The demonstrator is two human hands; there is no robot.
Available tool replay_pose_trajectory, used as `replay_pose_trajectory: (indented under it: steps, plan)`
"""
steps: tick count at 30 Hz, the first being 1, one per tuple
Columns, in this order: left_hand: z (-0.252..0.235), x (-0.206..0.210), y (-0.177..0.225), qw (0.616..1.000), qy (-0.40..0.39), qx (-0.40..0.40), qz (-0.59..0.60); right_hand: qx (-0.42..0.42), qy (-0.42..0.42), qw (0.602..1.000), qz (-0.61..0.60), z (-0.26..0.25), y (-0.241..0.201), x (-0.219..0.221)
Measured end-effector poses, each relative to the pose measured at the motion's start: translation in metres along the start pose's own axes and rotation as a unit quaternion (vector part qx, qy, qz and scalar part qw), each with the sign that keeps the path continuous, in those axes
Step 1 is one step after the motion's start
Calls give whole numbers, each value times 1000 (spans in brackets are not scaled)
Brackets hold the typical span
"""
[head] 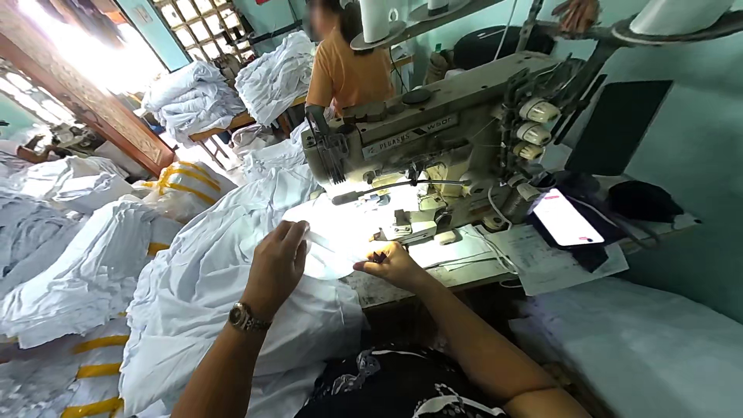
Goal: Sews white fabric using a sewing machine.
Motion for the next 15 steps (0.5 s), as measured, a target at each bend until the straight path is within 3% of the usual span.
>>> replay_pose_trajectory:
  steps: [5, 7, 9, 12, 15]
  plan:
    - [0, -8, 39, 998, -40, 40, 30, -20, 16, 999, -27, 2, -2, -4]
    - [-5, -3, 22, 998, -45, 36, -2, -18, 9, 999, -26, 2, 0, -2]
    - [-4, 9, -3, 995, -101, 11, -15, -13, -3, 1000, -20, 5, 0, 2]
    - [-2, 7, 15, 983, -181, 25, 31, -12, -6, 1000, -27, 6, 0, 1]
    - [-3, 8, 17, 979, -194, 41, 41, 0, -6, 1000, -24, 5, 1, 0]
Point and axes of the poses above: each hand's wrist, its own z-axis away from the middle knuckle, its own x-axis out of the palm, y = z × x, the point moved 10 cm from there along -z, towards the middle knuckle, and after that the axes turned 14 degrees about y, right-handed, at the moved point
